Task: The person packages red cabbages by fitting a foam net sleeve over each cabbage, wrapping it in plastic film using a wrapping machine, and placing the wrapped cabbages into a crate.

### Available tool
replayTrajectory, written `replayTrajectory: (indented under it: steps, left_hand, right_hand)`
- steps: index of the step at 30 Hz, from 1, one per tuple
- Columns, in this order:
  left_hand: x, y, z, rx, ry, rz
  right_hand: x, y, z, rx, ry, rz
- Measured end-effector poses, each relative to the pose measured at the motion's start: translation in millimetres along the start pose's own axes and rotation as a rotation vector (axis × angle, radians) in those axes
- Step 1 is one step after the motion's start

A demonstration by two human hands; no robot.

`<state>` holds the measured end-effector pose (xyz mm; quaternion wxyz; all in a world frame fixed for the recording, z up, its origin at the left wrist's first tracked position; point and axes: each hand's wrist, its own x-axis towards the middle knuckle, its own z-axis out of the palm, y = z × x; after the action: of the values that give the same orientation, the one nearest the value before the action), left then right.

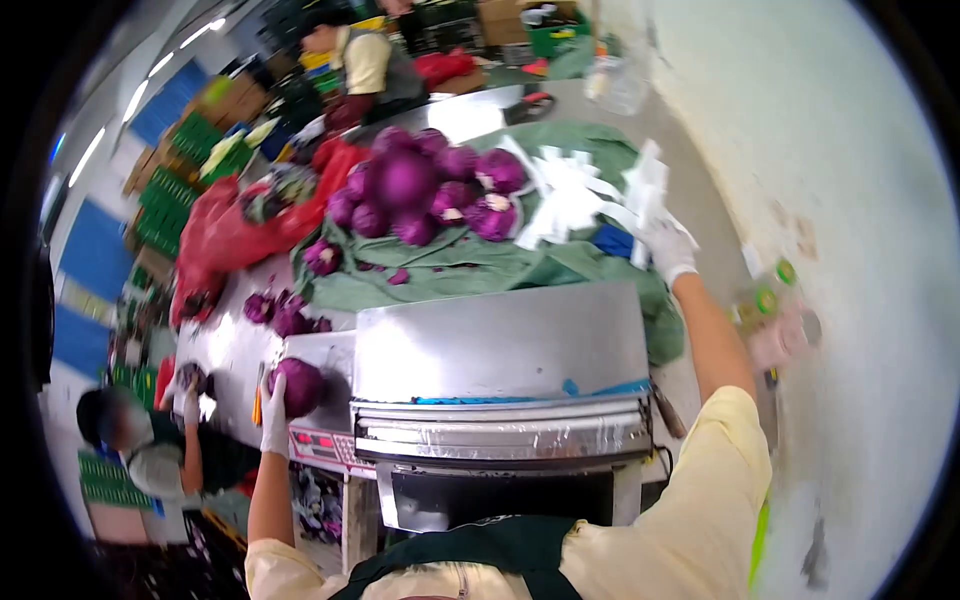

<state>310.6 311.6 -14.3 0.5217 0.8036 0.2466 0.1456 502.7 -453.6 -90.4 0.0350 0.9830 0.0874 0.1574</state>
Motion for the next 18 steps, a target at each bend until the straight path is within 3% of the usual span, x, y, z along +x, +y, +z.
replayTrajectory:
  steps: [3, 5, 6, 7, 9, 11, 12, 14, 15, 16, 18]
  left_hand:
    - [11.0, -18.7, -9.3, -0.084, -0.018, 0.014]
    - [-8.5, 8.9, -2.8, -0.187, 0.062, -0.141]
    - [-16.1, 22.5, -0.7, -0.198, 0.097, -0.236]
    - [-15.9, 16.5, -3.0, -0.194, 0.112, -0.205]
    - [-23.8, 17.7, -6.3, -0.190, 0.078, -0.200]
    - [-33.6, 21.4, -5.9, -0.173, 0.011, -0.258]
    - [-35.2, 16.6, -6.6, -0.200, -0.060, -0.262]
    - [-32.4, 5.8, -3.1, -0.324, -0.038, -0.296]
    - [-33.6, 7.7, -0.3, -0.281, 0.007, -0.277]
    - [-34.2, 9.9, -1.2, -0.236, 0.049, -0.260]
    - [-1.6, -50.6, 9.7, -0.034, 0.427, 0.172]
  right_hand:
    - [23.9, 7.0, 19.4, -0.009, -0.059, -0.064]
    - [37.8, -5.9, -8.0, 0.002, 0.010, -0.077]
    - [44.1, -9.3, -19.3, 0.047, 0.138, -0.087]
    - [50.9, -11.9, -31.2, 0.098, 0.263, -0.097]
    - [65.2, -26.2, -70.3, 0.763, 0.266, 0.028]
    - [50.1, -84.2, -161.6, 0.473, 0.294, 0.300]
    - [47.7, -91.4, -174.4, 0.484, 0.287, 0.258]
    - [42.1, -104.6, -198.1, 0.852, 0.363, 0.175]
    - [39.8, -113.9, -211.6, 0.973, 0.386, 0.140]
    - [29.7, -142.2, -231.3, 0.935, 0.264, 0.057]
    - [4.3, -193.0, -259.0, 0.899, -0.087, -0.054]
